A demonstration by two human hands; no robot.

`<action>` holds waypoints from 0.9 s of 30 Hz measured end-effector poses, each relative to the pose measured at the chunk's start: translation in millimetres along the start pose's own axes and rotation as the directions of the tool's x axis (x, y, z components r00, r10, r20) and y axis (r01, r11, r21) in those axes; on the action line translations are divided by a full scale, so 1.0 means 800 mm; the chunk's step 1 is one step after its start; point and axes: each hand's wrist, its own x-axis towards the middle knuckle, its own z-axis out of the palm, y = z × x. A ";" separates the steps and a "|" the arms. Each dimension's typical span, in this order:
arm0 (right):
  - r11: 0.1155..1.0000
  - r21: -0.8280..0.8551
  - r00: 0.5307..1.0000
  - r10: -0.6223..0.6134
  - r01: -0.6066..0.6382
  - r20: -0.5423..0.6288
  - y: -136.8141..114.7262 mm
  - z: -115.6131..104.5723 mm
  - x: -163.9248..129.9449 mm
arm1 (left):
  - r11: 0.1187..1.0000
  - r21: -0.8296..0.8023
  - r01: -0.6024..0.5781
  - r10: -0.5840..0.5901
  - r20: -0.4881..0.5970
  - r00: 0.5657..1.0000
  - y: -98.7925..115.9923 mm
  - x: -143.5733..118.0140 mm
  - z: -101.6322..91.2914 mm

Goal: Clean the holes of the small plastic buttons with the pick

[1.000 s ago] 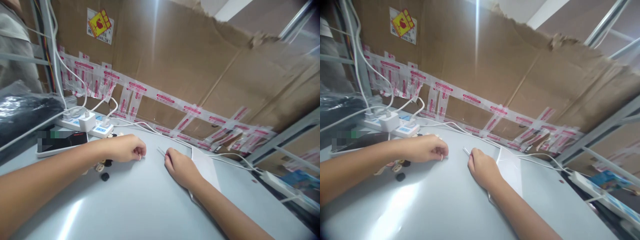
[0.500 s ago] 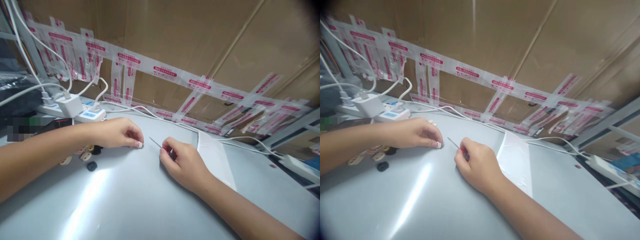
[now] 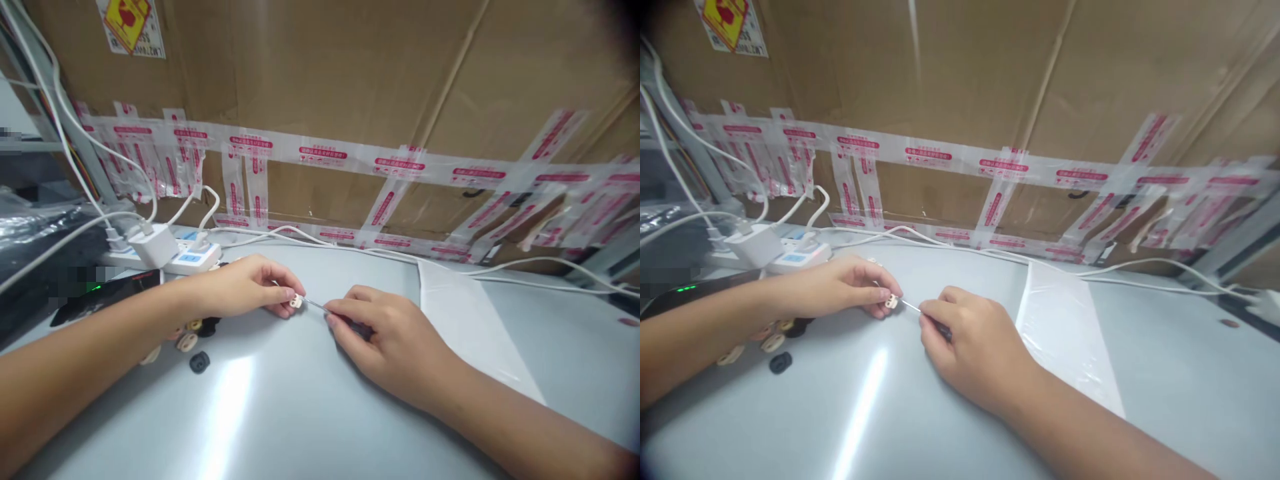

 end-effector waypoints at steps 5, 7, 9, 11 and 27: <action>0.999 0.020 1.000 -0.030 0.031 -0.007 0.004 0.001 -0.001 | 1.000 0.023 0.015 -0.014 -0.036 0.999 0.006 -0.001 0.005; 0.999 0.019 0.999 -0.036 0.036 0.000 0.005 0.001 -0.001 | 0.998 0.055 0.012 -0.011 -0.032 0.999 0.008 0.000 0.007; 0.999 0.021 0.999 -0.040 0.039 0.005 0.005 0.000 -0.001 | 0.999 0.038 0.003 -0.002 -0.038 0.999 0.008 0.001 0.008; 0.999 0.022 0.999 -0.041 0.041 -0.007 0.005 0.000 -0.001 | 1.000 -0.002 -0.001 0.001 -0.065 0.998 0.008 0.001 0.008; 0.996 0.090 0.997 -0.020 0.026 -0.076 0.008 0.001 0.001 | 0.995 -0.099 -0.005 -0.013 -0.176 0.984 0.017 0.005 0.015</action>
